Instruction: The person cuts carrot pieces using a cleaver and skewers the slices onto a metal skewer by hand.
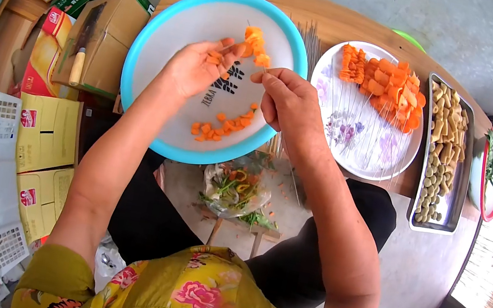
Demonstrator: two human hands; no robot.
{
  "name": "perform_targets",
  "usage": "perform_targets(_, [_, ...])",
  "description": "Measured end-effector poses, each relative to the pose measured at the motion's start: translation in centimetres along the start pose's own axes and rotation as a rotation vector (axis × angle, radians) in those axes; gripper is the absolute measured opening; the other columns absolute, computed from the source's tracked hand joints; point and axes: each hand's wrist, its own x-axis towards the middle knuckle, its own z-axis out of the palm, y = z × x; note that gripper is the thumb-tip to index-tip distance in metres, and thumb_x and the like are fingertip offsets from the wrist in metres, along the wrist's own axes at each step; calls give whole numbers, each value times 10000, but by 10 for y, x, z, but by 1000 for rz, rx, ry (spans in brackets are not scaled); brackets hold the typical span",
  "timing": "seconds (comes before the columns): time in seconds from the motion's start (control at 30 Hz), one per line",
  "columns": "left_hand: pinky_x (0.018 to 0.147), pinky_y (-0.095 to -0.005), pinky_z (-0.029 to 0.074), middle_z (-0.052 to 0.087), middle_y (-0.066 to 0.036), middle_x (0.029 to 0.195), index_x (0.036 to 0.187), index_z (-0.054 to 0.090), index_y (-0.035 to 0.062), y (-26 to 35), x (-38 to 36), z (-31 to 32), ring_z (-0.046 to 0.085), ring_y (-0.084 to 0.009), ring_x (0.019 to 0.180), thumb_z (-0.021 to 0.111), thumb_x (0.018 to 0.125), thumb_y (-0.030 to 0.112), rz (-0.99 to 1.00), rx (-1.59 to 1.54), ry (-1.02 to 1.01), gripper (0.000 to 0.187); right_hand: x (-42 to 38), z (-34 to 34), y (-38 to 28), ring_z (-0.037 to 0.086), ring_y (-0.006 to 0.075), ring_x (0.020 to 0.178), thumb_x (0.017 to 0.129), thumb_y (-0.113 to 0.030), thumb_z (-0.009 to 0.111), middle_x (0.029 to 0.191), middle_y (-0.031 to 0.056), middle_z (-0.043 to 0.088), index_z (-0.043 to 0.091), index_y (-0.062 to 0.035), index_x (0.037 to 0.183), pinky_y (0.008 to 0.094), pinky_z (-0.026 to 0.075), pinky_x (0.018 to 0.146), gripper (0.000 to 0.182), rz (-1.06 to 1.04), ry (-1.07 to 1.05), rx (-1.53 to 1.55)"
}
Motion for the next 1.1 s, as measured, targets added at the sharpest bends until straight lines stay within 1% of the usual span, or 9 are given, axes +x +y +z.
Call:
perform_targets(0.23, [909,-344,519,501,-257,1233,1257,346,-118,6,-17,17,588,-321,1054,446,928,-15,84,104,-127,359,-2,1,-3,313,45,435,951,-160,484,517,-33,421,618,14,963,209,241,422,219,38,-35,-11])
perform_targets(0.3, [810,-293,528,557,-226,1191,1252,395,-91,4,-19,19,617,-286,1027,482,931,3,132,196,-107,346,-2,1,-3,317,43,437,951,-160,486,518,-36,422,620,7,961,208,241,421,215,32,-39,-3])
perform_targets(0.33, [810,-293,528,557,-226,1191,1252,395,-91,5,-19,19,617,-286,1027,482,931,3,132,197,-108,346,-2,1,-4,318,42,437,952,-162,488,519,-39,422,623,0,957,208,242,420,212,35,-44,-4])
perform_targets(0.4, [661,-213,511,633,-111,1020,1147,537,-20,8,-20,17,638,-178,920,573,921,76,168,295,-87,248,-3,2,-5,320,41,437,952,-165,489,519,-43,422,626,-7,952,207,242,420,209,38,-49,-6])
perform_targets(0.43, [661,-213,511,633,-111,1020,1147,537,-20,9,-19,16,638,-178,920,573,921,76,168,294,-87,248,-4,2,-5,324,40,438,953,-169,492,519,-45,422,628,-14,949,207,248,423,206,48,-71,-21])
perform_targets(0.5, [480,-154,378,653,-77,934,1060,583,9,9,-17,13,631,-117,847,625,889,61,214,314,-35,183,-6,4,-6,329,40,440,954,-173,495,519,-47,422,630,-21,946,206,254,426,204,58,-95,-36])
perform_targets(0.6, [413,-159,302,652,-81,927,1004,588,13,8,-16,14,607,-78,765,654,863,38,243,329,23,157,-9,9,-6,344,39,444,956,-181,498,517,-46,427,632,-31,940,203,270,436,202,95,-101,-80])
perform_targets(0.67, [414,-156,305,651,-81,927,996,588,13,8,-18,18,596,-71,746,651,865,36,262,360,34,147,-10,11,-5,310,25,422,962,-159,498,514,-56,403,625,-1,957,192,232,408,203,72,-101,-122])
perform_targets(1.1, [425,-157,312,658,-98,925,976,552,22,6,-24,26,594,-73,721,600,880,12,359,464,50,107,-9,11,-3,304,23,411,960,-147,493,510,-59,401,622,8,955,189,232,398,202,51,-76,-119])
